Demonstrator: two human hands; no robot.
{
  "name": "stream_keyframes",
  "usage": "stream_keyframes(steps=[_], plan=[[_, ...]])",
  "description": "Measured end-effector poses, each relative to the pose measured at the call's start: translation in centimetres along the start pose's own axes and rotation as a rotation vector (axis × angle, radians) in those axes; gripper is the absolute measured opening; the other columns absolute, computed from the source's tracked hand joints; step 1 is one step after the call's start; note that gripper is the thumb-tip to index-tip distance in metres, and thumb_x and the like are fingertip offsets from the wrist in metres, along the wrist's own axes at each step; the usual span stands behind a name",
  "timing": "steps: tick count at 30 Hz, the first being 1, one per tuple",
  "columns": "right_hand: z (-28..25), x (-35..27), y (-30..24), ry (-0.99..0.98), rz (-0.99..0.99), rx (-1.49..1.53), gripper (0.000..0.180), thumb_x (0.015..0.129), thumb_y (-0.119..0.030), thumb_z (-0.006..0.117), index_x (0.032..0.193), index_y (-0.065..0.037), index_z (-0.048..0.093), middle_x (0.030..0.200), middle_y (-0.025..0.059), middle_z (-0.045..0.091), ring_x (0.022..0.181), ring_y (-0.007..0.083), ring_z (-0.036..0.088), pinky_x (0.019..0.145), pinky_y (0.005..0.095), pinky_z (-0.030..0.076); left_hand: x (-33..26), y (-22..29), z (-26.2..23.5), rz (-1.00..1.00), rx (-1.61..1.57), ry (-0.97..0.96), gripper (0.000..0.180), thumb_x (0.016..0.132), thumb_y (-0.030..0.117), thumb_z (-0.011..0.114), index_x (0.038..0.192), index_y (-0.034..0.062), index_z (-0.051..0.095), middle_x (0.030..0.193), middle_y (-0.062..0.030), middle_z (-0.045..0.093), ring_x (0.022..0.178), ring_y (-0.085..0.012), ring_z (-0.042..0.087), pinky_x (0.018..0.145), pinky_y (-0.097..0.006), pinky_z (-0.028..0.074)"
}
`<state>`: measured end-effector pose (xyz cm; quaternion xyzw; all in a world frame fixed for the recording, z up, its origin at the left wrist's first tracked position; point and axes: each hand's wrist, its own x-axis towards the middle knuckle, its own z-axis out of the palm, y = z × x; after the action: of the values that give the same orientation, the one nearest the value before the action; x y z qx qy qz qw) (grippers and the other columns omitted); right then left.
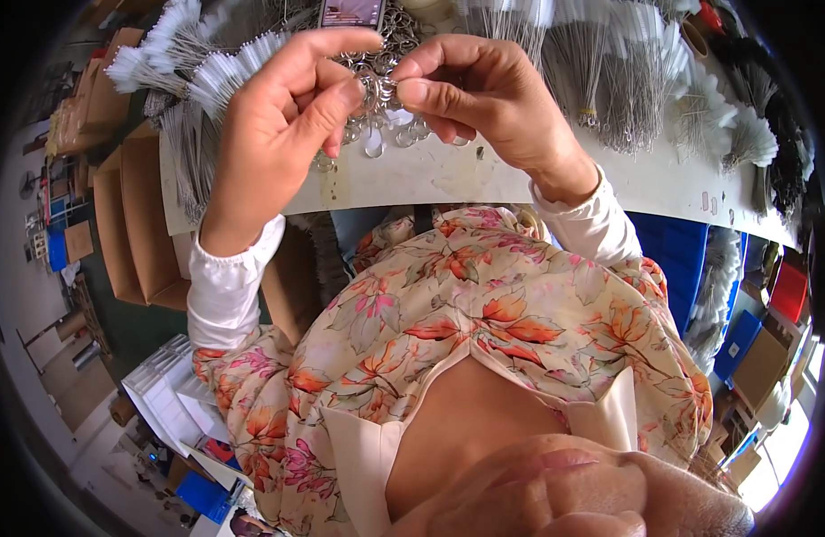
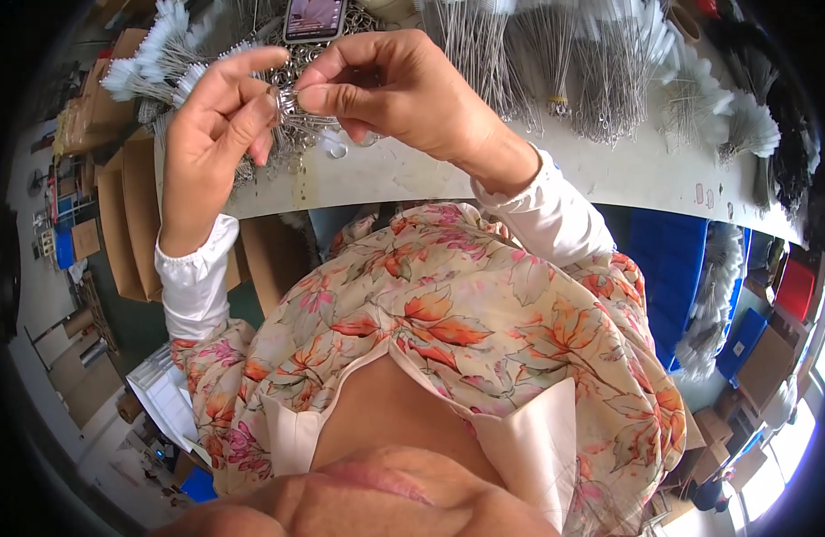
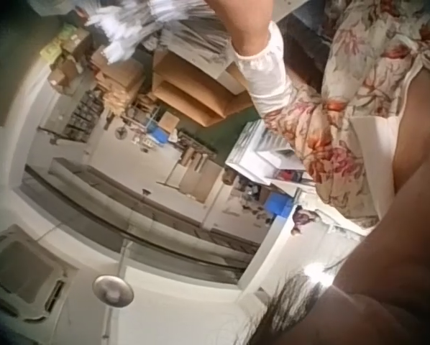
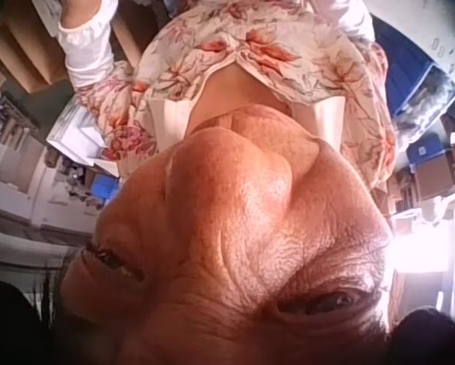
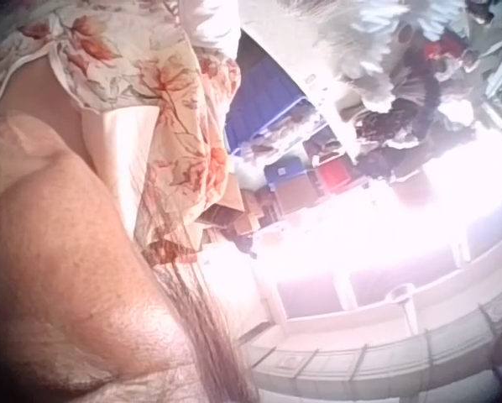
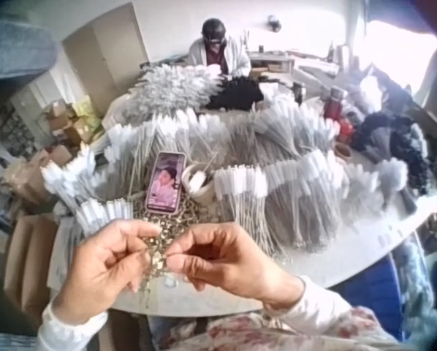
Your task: The recorder is assembling small white brushes onto metal rings at a workstation.
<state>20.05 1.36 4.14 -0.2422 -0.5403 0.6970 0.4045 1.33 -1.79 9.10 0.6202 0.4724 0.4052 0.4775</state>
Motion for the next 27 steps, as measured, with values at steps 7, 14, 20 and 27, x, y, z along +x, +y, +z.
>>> stream_keyframes(steps=[7,14,20,27], plan=[[0.4,0.3,0.0,-0.062,-0.006,0.007,0.015,0.084,-0.016,0.067,0.09,-0.002,0.066,0.071,-0.0008,0.06,0.057,0.0037,0.051,0.05,0.0188,0.041,-1.0,-1.1,-1.3,-0.16,-0.362,-0.047,0.017,0.093,0.012,0.051,0.103,0.0011,0.058,0.073,-0.0016,0.058,0.054,-0.004,0.048,0.049,-0.017,0.041],[0.2,0.9,0.7,-0.086,0.061,0.059,0.015,0.087,-0.018,0.063,0.087,-0.003,0.064,0.068,0.0024,0.061,0.058,0.0073,0.053,0.05,0.0209,0.041,-0.9,-0.8,-0.9,0.2,0.371,0.042,0.019,0.092,0.014,0.053,0.104,0.0018,0.061,0.084,-0.0046,0.064,0.071,-0.0077,0.056,0.062,-0.02,0.045],[1.7,1.1,2.7,0.005,-0.141,0.116,0.009,0.085,-0.006,0.063,0.09,0.0,0.06,0.075,0.0027,0.062,0.065,0.0061,0.057,0.054,0.0194,0.045,0.2,-3.3,-0.1,0.197,-0.461,0.173,0.019,0.094,0.012,0.048,0.094,-0.0041,0.059,0.098,-0.0131,0.063,0.093,-0.0181,0.058,0.083,-0.027,0.044],[2.1,3.2,3.8,0.037,-0.372,-0.001,0.013,0.084,-0.004,0.063,0.096,0.001,0.061,0.083,0.0059,0.064,0.074,0.0094,0.06,0.065,0.0233,0.05,1.6,-2.9,0.8,0.376,-0.639,0.364,0.02,0.094,0.016,0.049,0.097,-0.0009,0.059,0.094,-0.0097,0.064,0.074,-0.0154,0.059,0.077,-0.03,0.05]])
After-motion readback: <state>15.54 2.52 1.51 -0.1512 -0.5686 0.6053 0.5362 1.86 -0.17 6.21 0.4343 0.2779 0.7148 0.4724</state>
